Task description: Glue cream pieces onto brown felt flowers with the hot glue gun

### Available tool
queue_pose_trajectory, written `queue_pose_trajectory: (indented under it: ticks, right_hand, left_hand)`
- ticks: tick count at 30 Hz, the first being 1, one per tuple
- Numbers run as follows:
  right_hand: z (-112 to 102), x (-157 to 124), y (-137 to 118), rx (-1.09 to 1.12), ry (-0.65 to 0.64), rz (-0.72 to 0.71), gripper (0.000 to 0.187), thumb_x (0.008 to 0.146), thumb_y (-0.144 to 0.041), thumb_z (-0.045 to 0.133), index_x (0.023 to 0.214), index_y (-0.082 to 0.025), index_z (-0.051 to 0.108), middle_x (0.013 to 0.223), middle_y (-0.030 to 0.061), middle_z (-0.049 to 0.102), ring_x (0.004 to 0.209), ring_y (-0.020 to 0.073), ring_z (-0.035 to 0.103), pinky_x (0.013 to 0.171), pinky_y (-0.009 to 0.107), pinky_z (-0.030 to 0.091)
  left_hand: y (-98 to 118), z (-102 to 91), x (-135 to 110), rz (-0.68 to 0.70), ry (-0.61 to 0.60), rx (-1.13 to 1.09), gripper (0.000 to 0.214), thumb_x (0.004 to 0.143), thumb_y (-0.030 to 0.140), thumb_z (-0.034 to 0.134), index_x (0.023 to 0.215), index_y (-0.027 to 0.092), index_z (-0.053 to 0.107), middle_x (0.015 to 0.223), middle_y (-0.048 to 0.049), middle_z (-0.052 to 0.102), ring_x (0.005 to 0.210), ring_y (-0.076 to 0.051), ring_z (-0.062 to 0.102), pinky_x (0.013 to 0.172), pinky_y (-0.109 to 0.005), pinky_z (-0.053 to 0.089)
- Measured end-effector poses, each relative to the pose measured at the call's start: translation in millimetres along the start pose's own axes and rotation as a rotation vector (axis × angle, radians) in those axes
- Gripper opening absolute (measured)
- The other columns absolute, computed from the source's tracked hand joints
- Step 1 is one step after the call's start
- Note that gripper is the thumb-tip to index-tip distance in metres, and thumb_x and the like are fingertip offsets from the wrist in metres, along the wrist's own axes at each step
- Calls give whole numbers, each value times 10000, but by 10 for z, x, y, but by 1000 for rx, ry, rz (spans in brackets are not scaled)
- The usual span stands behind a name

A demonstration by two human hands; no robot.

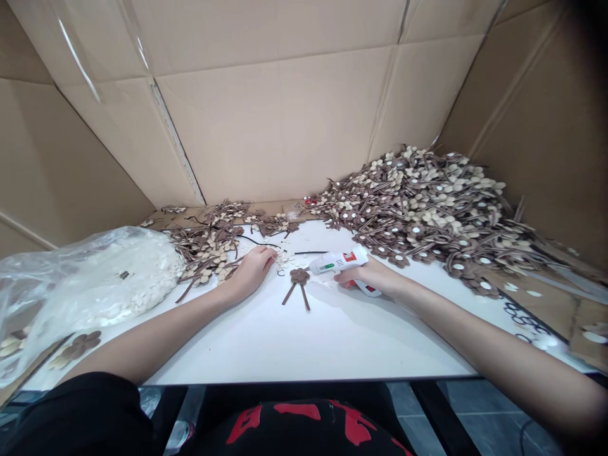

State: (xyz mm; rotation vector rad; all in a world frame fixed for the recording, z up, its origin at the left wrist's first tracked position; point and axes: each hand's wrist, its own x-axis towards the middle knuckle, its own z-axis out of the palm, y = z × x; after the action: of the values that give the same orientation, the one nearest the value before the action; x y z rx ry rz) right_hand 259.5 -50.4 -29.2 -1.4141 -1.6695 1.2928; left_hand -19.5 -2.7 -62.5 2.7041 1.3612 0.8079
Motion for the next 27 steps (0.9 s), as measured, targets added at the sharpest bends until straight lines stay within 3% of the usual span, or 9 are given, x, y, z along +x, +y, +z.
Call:
queue_pose_trajectory:
  ticks: [10, 17, 27]
  right_hand:
    - [2, 7, 9, 4, 10, -6, 59, 571, -196, 604, 593, -159, 564, 549, -8, 560, 528, 132, 499, 478, 234, 350]
    - [-10, 26, 42, 13, 9, -8, 73, 567, -209, 615, 602, -159, 576, 550, -4, 568, 528, 137, 505, 474, 237, 354]
    - [-1, 5, -2, 28, 22, 18, 105, 569, -192, 618, 666, -155, 601, 573, -5, 584, 542, 137, 515, 494, 238, 368]
  left_hand:
    - [162, -55, 19, 29, 104, -86, 196, 885, 183, 369, 908, 173, 563, 866, -53, 594, 814, -160, 547, 739, -286, 439]
    - [259, -24, 3, 102, 109, -216, 126, 857, 216, 479, 929, 184, 578, 880, -41, 632, 797, -138, 578, 741, -263, 458]
    - [277, -53, 4, 47, 100, -279, 107, 860, 237, 485, 842, 179, 574, 823, -16, 631, 736, -121, 573, 677, -229, 443]
